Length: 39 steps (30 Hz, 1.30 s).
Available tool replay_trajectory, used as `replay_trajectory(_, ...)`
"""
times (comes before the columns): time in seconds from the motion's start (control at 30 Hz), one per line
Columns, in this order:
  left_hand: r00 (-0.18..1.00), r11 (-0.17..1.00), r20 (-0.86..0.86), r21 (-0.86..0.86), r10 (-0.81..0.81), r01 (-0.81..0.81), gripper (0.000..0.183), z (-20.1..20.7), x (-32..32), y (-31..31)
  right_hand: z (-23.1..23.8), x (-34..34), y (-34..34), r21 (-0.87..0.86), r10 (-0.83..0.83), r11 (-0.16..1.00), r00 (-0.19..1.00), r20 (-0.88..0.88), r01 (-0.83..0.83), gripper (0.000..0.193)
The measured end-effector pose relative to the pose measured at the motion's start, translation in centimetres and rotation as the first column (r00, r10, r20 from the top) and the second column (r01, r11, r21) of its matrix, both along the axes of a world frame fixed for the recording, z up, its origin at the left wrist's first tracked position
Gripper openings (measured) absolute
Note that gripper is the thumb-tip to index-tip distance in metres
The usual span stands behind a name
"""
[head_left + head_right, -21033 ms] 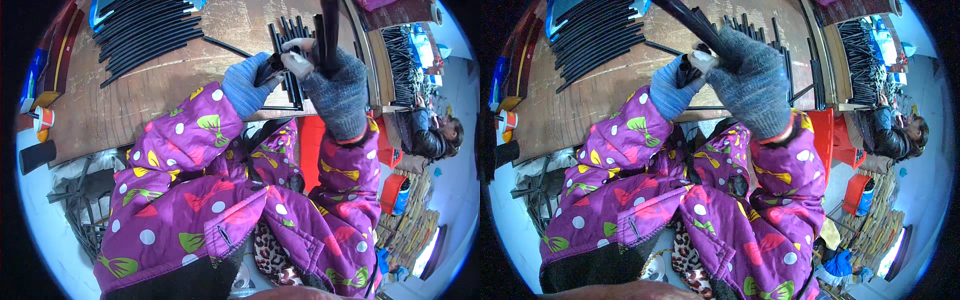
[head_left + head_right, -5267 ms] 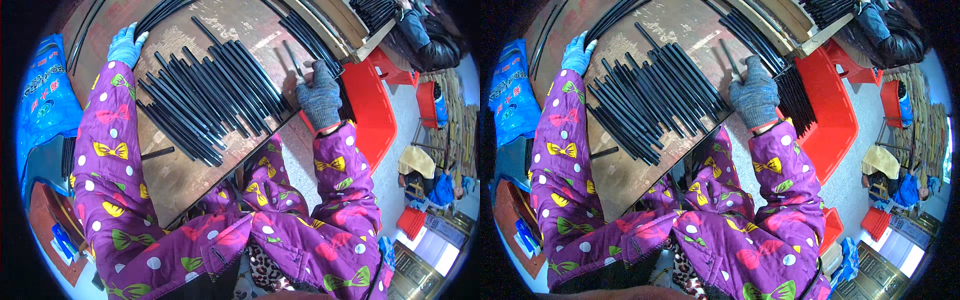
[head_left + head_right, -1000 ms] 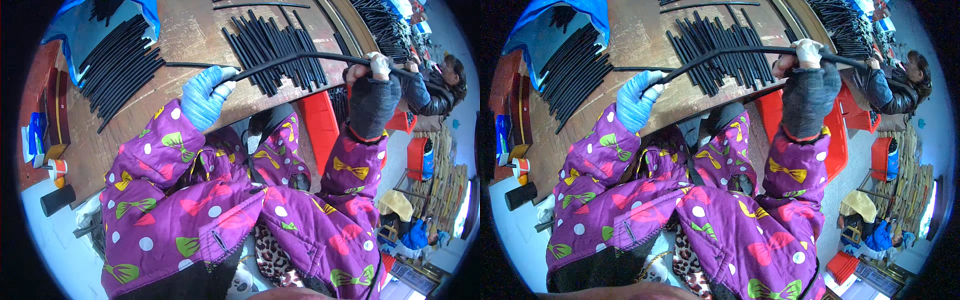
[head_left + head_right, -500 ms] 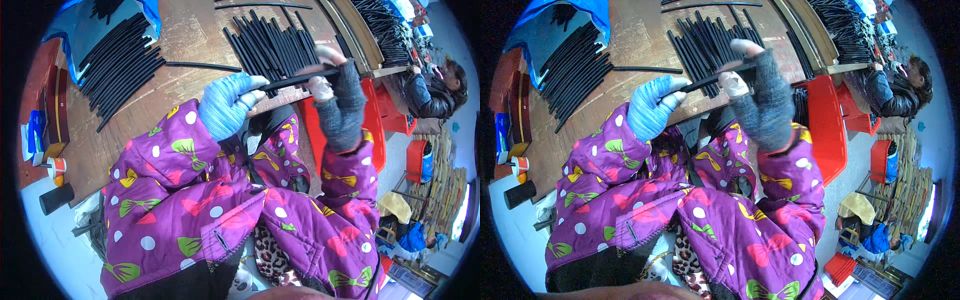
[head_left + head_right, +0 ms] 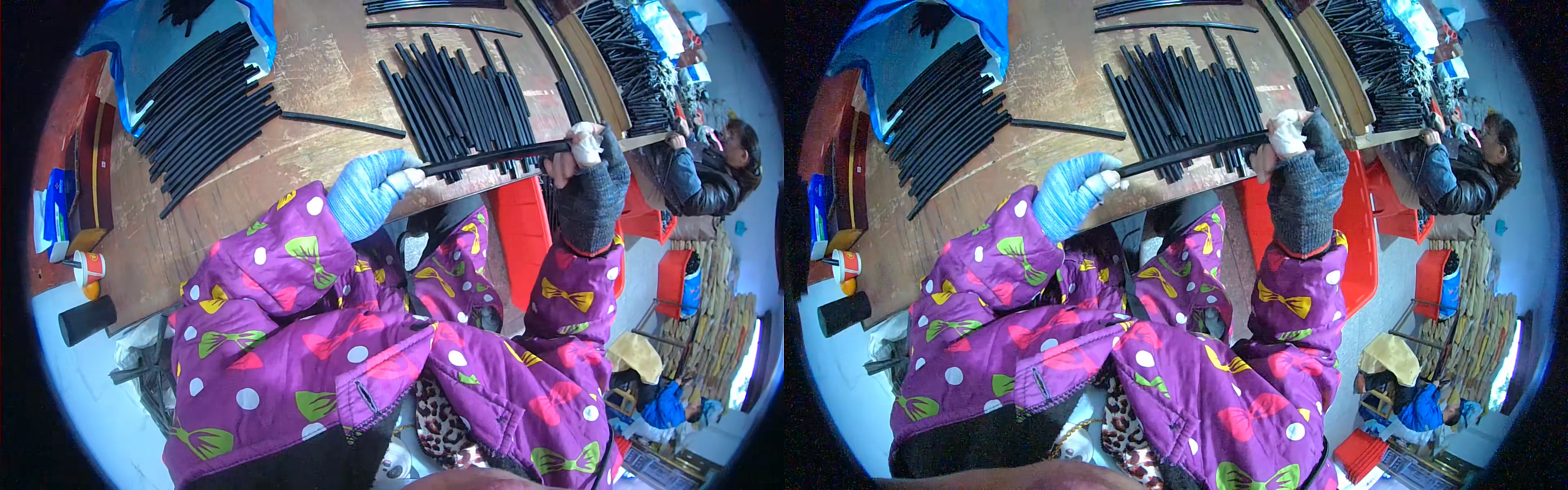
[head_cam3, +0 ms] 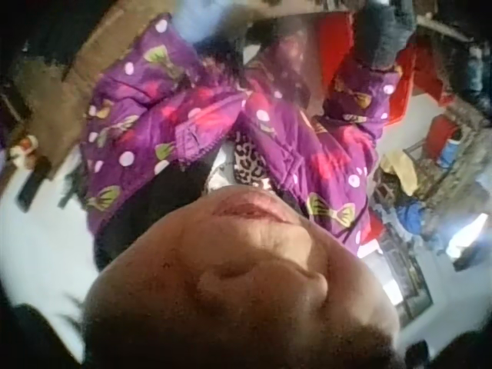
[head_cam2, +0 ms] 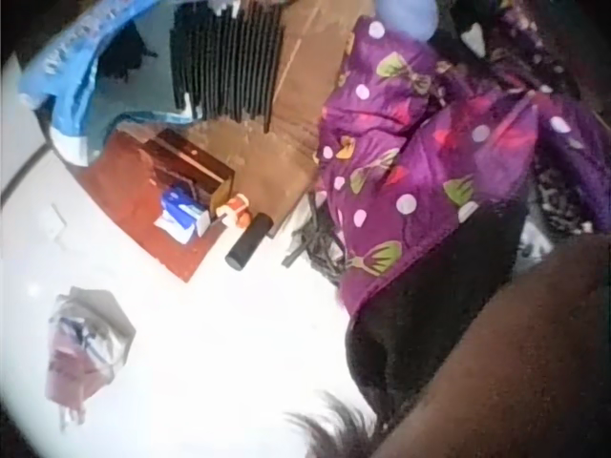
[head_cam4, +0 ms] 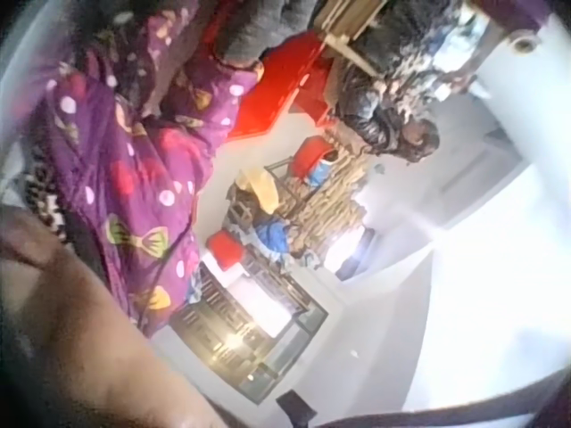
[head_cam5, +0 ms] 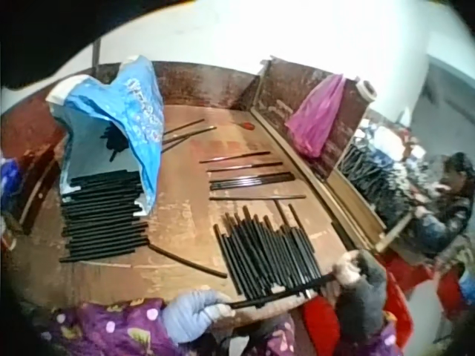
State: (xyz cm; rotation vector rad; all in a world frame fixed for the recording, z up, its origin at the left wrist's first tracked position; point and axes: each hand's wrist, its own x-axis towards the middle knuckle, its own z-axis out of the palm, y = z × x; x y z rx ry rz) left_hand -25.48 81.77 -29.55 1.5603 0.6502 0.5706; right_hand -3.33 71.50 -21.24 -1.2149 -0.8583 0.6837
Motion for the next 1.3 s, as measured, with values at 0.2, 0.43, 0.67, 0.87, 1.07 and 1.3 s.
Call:
replay_trajectory(0.2,0.999,0.903,0.029,-0.428,-0.036,0.045,0.017,-0.2,-0.7,1.5,0.6,-2.3,1.2,-0.064,0.138,0.989,0.990,0.027,-0.136,0.019)
replay_trajectory(0.43,0.991,0.828,0.135,-0.554,-0.012,0.085,0.015,-0.6,-1.8,2.6,-0.5,-3.1,3.3,-0.003,0.077,0.997,0.996,-0.037,-0.077,0.017)
replay_trajectory(0.67,0.954,0.853,0.221,-0.519,0.204,-0.062,0.020,-2.0,-3.2,4.6,3.3,-1.3,3.6,0.100,0.268,0.963,0.920,-0.287,-0.249,0.031)
replay_trajectory(0.87,0.948,0.828,0.184,-0.548,0.260,-0.120,0.019,-2.2,-3.7,5.6,-1.6,-5.9,5.9,-0.278,0.218,0.957,0.851,0.478,-0.089,0.012)
replay_trajectory(1.07,0.965,0.857,0.125,-0.496,0.229,-0.139,0.021,-2.8,-4.9,6.0,1.1,-4.4,6.8,-0.009,-0.058,0.998,0.966,0.252,0.063,0.016)
replay_trajectory(1.3,0.966,0.945,0.243,-0.283,-0.092,0.161,0.026,-3.6,-4.8,4.2,0.7,-5.0,7.5,0.063,-0.056,0.996,0.998,-0.003,0.056,0.014)
